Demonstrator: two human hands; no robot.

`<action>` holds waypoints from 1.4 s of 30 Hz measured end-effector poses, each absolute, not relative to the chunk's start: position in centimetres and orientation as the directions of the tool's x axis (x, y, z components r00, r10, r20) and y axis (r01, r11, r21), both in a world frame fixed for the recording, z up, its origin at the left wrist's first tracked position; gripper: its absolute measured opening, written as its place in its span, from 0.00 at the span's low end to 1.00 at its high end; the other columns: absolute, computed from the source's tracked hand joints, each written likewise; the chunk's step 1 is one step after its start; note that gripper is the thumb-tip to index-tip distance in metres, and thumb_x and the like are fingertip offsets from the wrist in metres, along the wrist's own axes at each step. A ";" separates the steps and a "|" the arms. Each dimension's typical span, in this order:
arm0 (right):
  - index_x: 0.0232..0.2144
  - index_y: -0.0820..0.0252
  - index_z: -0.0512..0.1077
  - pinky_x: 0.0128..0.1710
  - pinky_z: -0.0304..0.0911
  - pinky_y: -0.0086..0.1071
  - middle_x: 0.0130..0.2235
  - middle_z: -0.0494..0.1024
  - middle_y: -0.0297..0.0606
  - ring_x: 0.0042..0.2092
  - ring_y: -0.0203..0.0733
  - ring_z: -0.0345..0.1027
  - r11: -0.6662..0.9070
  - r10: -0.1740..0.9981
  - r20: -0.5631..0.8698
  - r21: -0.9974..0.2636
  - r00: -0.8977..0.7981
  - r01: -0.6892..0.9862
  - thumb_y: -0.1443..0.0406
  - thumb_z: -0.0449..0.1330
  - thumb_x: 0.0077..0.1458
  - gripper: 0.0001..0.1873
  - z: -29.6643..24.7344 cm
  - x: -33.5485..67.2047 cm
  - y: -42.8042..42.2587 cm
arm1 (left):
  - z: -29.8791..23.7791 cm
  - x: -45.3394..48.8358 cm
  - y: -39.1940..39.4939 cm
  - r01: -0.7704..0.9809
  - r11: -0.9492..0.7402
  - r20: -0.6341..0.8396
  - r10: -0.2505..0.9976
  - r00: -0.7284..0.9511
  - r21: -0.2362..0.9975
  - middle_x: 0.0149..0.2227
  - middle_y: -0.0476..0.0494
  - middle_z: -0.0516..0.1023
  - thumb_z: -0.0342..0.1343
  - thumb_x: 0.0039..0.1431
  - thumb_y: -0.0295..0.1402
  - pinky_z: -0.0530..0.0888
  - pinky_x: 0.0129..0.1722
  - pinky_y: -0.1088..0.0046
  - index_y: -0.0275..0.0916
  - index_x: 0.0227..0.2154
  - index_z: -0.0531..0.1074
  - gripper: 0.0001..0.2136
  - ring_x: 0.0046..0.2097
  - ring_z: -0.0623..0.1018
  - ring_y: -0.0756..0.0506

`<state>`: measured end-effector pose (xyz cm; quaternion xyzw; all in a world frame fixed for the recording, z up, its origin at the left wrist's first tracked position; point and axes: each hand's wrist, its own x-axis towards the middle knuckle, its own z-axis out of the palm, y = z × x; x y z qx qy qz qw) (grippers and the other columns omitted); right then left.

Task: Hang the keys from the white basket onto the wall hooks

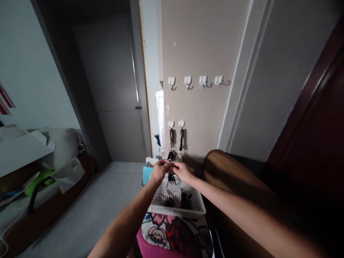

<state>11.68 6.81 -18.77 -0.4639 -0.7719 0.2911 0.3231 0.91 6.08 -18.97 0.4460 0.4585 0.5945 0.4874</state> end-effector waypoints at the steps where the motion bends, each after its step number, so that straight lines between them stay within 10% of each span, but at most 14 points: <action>1: 0.25 0.65 0.66 0.23 0.52 0.24 0.24 0.67 0.34 0.25 0.32 0.58 0.404 0.905 0.248 -0.757 -0.347 0.513 0.61 0.47 0.43 0.13 -18.3 11.7 7.0 | -18.3 0.9 6.2 -0.170 -0.115 0.094 0.988 -0.126 0.979 0.17 0.54 0.63 0.54 0.31 0.38 0.59 0.19 0.82 0.33 0.18 0.62 0.13 0.18 0.62 0.58; 27: 0.21 0.64 0.61 0.15 0.53 0.19 0.22 0.64 0.31 0.17 0.22 0.53 0.460 0.888 0.460 -0.887 -0.018 0.047 0.69 0.48 0.45 0.05 4.7 9.1 15.4 | -0.9 2.8 10.7 0.345 -0.432 0.505 0.848 -0.161 0.834 0.30 0.47 0.70 0.48 0.41 0.28 0.63 0.24 0.81 0.34 0.31 0.67 0.11 0.24 0.65 0.55; 38: 0.23 0.65 0.66 0.21 0.54 0.22 0.22 0.66 0.33 0.22 0.27 0.58 0.482 0.815 0.567 -0.780 0.122 0.399 0.63 0.50 0.42 0.10 1.9 10.7 15.4 | -6.8 1.8 10.4 0.378 -0.318 0.384 0.916 -0.114 0.870 0.31 0.44 0.70 0.48 0.40 0.30 0.64 0.27 0.78 0.34 0.31 0.66 0.12 0.28 0.68 0.53; 42: 0.27 0.65 0.68 0.25 0.54 0.24 0.25 0.69 0.33 0.26 0.29 0.60 0.517 0.815 0.576 -0.677 -0.061 0.524 0.64 0.51 0.40 0.11 -4.1 12.4 13.1 | -13.6 1.4 8.5 0.423 -0.215 0.253 0.967 -0.035 0.880 0.29 0.45 0.71 0.48 0.40 0.30 0.65 0.28 0.78 0.33 0.30 0.67 0.11 0.28 0.68 0.53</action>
